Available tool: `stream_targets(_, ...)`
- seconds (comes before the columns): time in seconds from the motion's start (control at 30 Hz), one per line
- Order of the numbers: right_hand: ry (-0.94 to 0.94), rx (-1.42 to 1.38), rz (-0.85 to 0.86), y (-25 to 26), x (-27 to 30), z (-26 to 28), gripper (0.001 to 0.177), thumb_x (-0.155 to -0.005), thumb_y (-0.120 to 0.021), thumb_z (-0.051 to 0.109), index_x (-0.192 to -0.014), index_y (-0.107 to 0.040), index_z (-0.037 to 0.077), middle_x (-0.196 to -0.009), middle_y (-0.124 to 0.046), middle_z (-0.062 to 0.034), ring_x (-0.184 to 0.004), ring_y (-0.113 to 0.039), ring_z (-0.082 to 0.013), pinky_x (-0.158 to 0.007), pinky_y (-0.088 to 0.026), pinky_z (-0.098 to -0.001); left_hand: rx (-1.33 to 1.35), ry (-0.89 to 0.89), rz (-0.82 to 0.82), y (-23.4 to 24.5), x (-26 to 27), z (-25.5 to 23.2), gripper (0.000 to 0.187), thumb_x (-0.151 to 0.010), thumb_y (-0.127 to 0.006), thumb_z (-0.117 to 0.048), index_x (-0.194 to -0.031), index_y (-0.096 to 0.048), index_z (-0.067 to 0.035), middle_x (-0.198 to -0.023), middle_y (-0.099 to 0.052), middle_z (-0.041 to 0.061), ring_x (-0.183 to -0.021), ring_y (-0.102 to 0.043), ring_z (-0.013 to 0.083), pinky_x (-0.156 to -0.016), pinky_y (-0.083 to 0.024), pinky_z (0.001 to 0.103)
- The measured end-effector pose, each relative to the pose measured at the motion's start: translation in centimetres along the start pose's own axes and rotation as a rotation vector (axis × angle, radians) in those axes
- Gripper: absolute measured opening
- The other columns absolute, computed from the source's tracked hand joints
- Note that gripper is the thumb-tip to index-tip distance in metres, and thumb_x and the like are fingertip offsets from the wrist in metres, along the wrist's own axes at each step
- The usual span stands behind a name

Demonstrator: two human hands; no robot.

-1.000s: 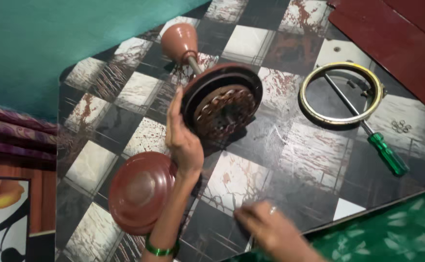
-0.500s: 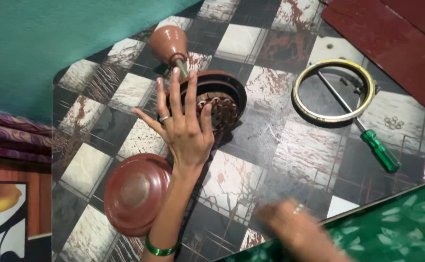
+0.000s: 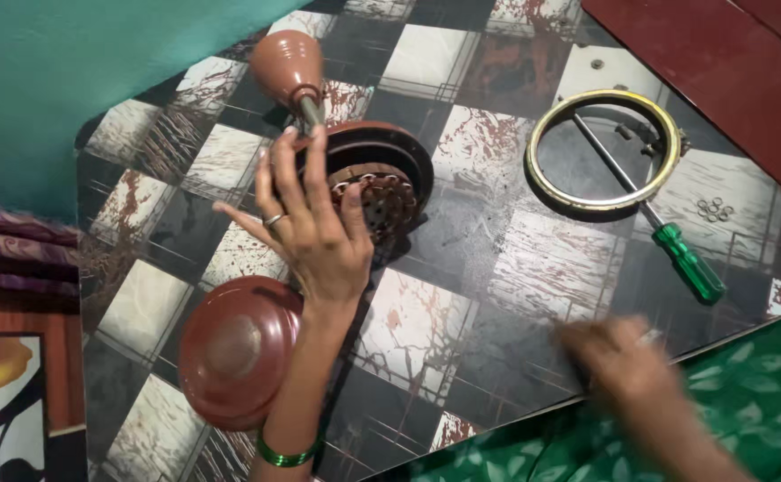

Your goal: The person disassembles a ceiling fan motor housing on a table, removes a brass ring and internal components, and uses a screwdriver to scrape debris from the motor. They then reassemble the housing and ring.

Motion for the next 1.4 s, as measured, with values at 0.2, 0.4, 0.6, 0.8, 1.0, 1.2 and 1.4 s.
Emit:
stream_targets(0.2,0.054,-0.212,0.134,-2.4,-1.9,1.7,0.056,-0.070,-0.064,-0.007,-0.124,-0.071,0.009,-0.119,-0.069,-0.0117,-0.100,-0.069,-0.0291,-0.077,-0.059,-0.0412,0.004,0.039,0.000,1.5,0.0,0.8,0.051,-0.115,-0.032,-0.044,-0.150,-0.056,-0.016,-0.154,-0.052,0.006,-0.146,-0.046,0.0287,-0.124,0.009,0.066)
stream_targets(0.4,-0.399,-0.474,0.098,1.3,-8.2,-3.5,0.041,-0.076,-0.067,-0.003,-0.116,-0.073,0.006,-0.112,-0.066,-0.0186,-0.095,-0.067,-0.0340,-0.079,-0.059,-0.0427,0.021,0.091,-0.031,2.1,0.8,2.5,0.050,-0.115,-0.031,-0.040,-0.150,-0.054,-0.012,-0.153,-0.052,0.008,-0.146,-0.046,0.0276,-0.125,0.007,0.066)
stream_targets(0.6,0.268,-0.514,0.071,-2.4,-14.6,12.2,0.048,-0.075,-0.058,0.002,-0.121,-0.057,-0.009,-0.135,-0.057,-0.0261,-0.118,-0.060,-0.0407,-0.094,-0.055,-0.0416,0.007,0.155,-0.021,2.4,1.4,3.6,0.054,-0.115,-0.029,-0.043,-0.152,-0.048,-0.010,-0.163,-0.043,0.014,-0.156,-0.033,0.0358,-0.126,0.008,0.066)
stream_targets(0.8,0.023,-0.289,0.012,-1.8,-15.8,1.8,0.058,-0.067,-0.061,-0.001,-0.124,-0.061,-0.005,-0.124,-0.062,-0.0239,-0.113,-0.062,-0.0379,-0.096,-0.055,-0.0438,-0.061,0.211,-0.021,2.2,1.6,4.8,0.057,-0.113,-0.027,-0.046,-0.153,-0.042,-0.008,-0.170,-0.019,0.026,-0.161,-0.005,0.0432,-0.124,0.014,0.069)
stream_targets(1.0,0.013,-0.504,-0.043,-0.8,-16.8,4.0,0.052,-0.081,-0.060,-0.011,-0.132,-0.064,0.000,-0.124,-0.062,-0.0217,-0.107,-0.065,-0.0322,-0.090,-0.060,-0.0361,-0.052,0.241,-0.170,3.8,1.5,5.6,0.055,-0.120,-0.024,-0.056,-0.151,-0.036,-0.013,-0.168,-0.003,0.026,-0.157,0.008,0.0430,-0.121,0.020,0.074)
stream_targets(1.2,0.382,-0.487,0.055,-4.6,-17.0,11.5,0.050,-0.081,-0.061,-0.003,-0.131,-0.061,-0.004,-0.124,-0.060,-0.0205,-0.100,-0.065,-0.0328,-0.081,-0.060,-0.0388,-0.245,-0.016,0.175,-0.1,1.6,2.2,0.062,-0.106,-0.021,-0.067,-0.156,-0.047,-0.040,-0.170,-0.029,0.005,-0.158,-0.017,0.0354,-0.102,0.019,0.083)
stream_targets(1.4,0.000,-0.403,0.051,-5.7,-19.7,4.3,0.044,-0.082,-0.062,-0.001,-0.126,-0.062,-0.006,-0.126,-0.059,-0.0206,-0.106,-0.063,-0.0353,-0.085,-0.059,-0.0393,-0.288,0.013,0.156,0.4,1.9,2.8,0.061,-0.108,-0.019,-0.065,-0.154,-0.050,-0.039,-0.167,-0.035,0.006,-0.157,-0.023,0.0367,-0.105,0.019,0.083)
Point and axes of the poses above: each hand's wrist, its own x-axis away from the middle knuckle, its own y-axis out of the back of the hand, z = x × y, the point moved 10 cm from there along -x, towards the middle knuckle
